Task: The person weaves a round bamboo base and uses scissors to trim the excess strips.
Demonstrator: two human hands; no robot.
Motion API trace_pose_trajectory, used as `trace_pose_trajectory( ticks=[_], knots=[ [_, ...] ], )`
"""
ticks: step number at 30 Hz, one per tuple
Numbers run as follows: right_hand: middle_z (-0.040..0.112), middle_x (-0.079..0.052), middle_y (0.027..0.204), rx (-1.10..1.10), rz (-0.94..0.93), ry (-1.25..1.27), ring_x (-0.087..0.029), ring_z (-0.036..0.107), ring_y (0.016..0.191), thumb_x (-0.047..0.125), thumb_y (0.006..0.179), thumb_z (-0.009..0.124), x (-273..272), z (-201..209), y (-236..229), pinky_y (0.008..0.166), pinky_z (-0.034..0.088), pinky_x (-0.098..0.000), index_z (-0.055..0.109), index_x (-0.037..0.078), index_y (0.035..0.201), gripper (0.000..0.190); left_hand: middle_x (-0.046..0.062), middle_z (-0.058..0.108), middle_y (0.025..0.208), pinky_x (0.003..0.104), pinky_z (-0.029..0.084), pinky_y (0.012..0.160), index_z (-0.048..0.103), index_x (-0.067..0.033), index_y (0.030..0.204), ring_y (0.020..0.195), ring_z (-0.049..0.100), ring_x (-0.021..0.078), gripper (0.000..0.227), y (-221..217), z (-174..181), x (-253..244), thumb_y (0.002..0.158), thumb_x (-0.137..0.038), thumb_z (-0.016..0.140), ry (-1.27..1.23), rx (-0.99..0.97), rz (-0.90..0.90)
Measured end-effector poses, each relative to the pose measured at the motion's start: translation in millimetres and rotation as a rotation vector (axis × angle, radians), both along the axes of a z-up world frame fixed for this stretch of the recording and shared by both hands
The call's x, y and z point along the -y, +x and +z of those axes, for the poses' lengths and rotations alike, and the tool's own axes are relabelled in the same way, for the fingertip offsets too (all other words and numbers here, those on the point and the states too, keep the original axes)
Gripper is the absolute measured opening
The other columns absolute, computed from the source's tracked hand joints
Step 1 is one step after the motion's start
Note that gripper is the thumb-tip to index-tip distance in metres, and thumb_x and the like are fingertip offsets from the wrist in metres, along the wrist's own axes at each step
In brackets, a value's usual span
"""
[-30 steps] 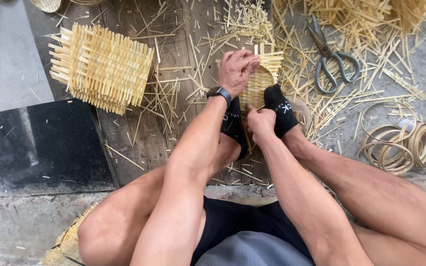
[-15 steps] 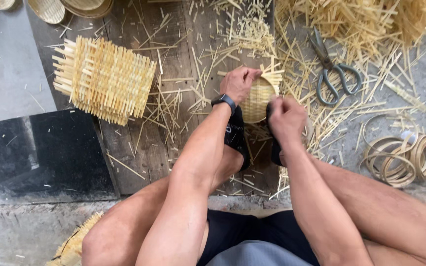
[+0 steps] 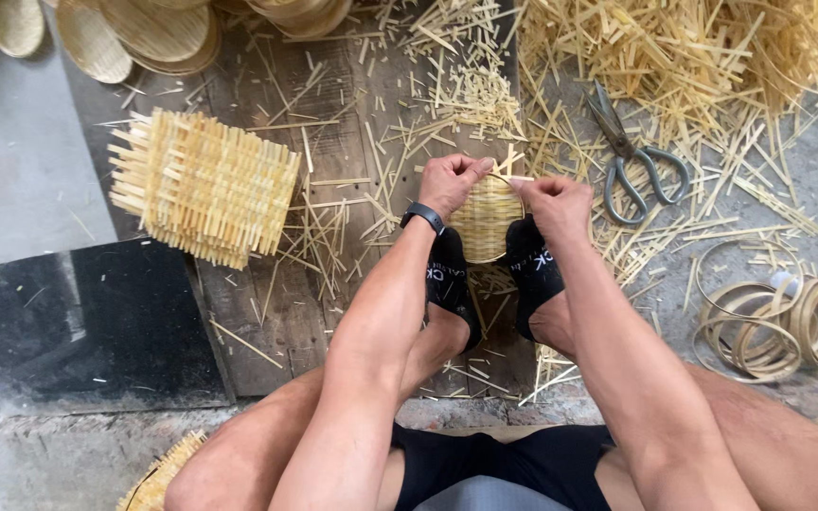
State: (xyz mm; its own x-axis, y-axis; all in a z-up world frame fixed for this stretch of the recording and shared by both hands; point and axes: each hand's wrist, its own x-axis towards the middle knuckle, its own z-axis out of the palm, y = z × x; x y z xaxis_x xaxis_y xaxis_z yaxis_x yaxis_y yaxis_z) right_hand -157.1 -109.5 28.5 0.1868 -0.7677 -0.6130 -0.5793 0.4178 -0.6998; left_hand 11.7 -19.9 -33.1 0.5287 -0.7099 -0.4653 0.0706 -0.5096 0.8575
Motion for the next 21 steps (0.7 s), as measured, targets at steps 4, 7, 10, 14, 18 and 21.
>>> trace_pose_trajectory(
  ticks=[4, 7, 10, 14, 18, 21],
  knots=[
    [0.071, -0.001, 0.078, 0.163, 0.1, -0.114, -0.007, 0.059, 0.066, 0.035, 0.099, 0.073, 4, -7, 23, 0.06, 0.049, -0.0249, 0.076, 0.005, 0.098, 0.03, 0.001, 0.076, 0.085, 0.029, 0.057, 0.064, 0.074, -0.0103, 0.106, 0.074, 0.07, 0.0114, 0.044, -4, -4, -16, 0.081, -0.046, 0.081, 0.032, 0.071, 0.073],
    [0.07, -0.003, 0.079, 0.088, -0.013, 0.005, -0.009, 0.06, 0.067, 0.03, 0.102, 0.069, 4, -1, 24, 0.062, 0.051, -0.0267, 0.074, 0.003, 0.093, 0.029, 0.003, 0.072, 0.096, 0.027, 0.055, 0.07, 0.081, -0.0109, 0.098, 0.083, 0.066, 0.0104, 0.038, -5, 4, -37, 0.101, -0.046, 0.067, 0.058, 0.157, 0.383],
    [0.07, -0.004, 0.077, 0.166, -0.11, 0.043, -0.011, 0.058, 0.065, 0.026, 0.099, 0.071, 6, 10, 13, 0.061, 0.051, -0.0278, 0.074, 0.005, 0.087, 0.025, 0.007, 0.073, 0.08, 0.029, 0.052, 0.065, 0.086, -0.0089, 0.095, 0.071, 0.065, 0.0134, 0.032, -14, 4, -48, 0.088, -0.04, 0.08, 0.091, 0.403, 0.211],
    [0.069, -0.003, 0.077, 0.068, 0.091, -0.195, -0.009, 0.06, 0.065, 0.021, 0.102, 0.071, 48, 54, -1, 0.063, 0.055, -0.0274, 0.071, 0.004, 0.078, 0.03, 0.005, 0.077, 0.082, 0.028, 0.052, 0.064, 0.082, -0.0054, 0.089, 0.069, 0.066, 0.0118, 0.03, 6, 3, -35, 0.081, -0.034, 0.087, 0.186, -0.109, 0.337],
    [0.068, 0.0, 0.078, -0.071, 0.307, -0.344, -0.007, 0.06, 0.065, 0.024, 0.105, 0.067, 114, 138, -29, 0.058, 0.055, -0.0283, 0.074, 0.013, 0.089, 0.021, 0.008, 0.08, 0.087, 0.032, 0.056, 0.066, 0.081, 0.0, 0.088, 0.074, 0.069, 0.0167, 0.03, 15, 8, -32, 0.077, -0.027, 0.09, 0.194, -0.32, 0.358],
    [0.066, -0.01, 0.088, -0.333, 0.799, -0.705, -0.016, 0.058, 0.074, 0.031, 0.114, 0.065, 160, 200, -73, 0.067, 0.052, -0.0352, 0.07, 0.003, 0.1, 0.032, 0.006, 0.078, 0.094, 0.029, 0.051, 0.077, 0.083, -0.0102, 0.094, 0.082, 0.068, 0.0139, 0.03, 11, -4, -37, 0.077, -0.034, 0.085, 0.298, 0.016, 0.315]
  ],
)
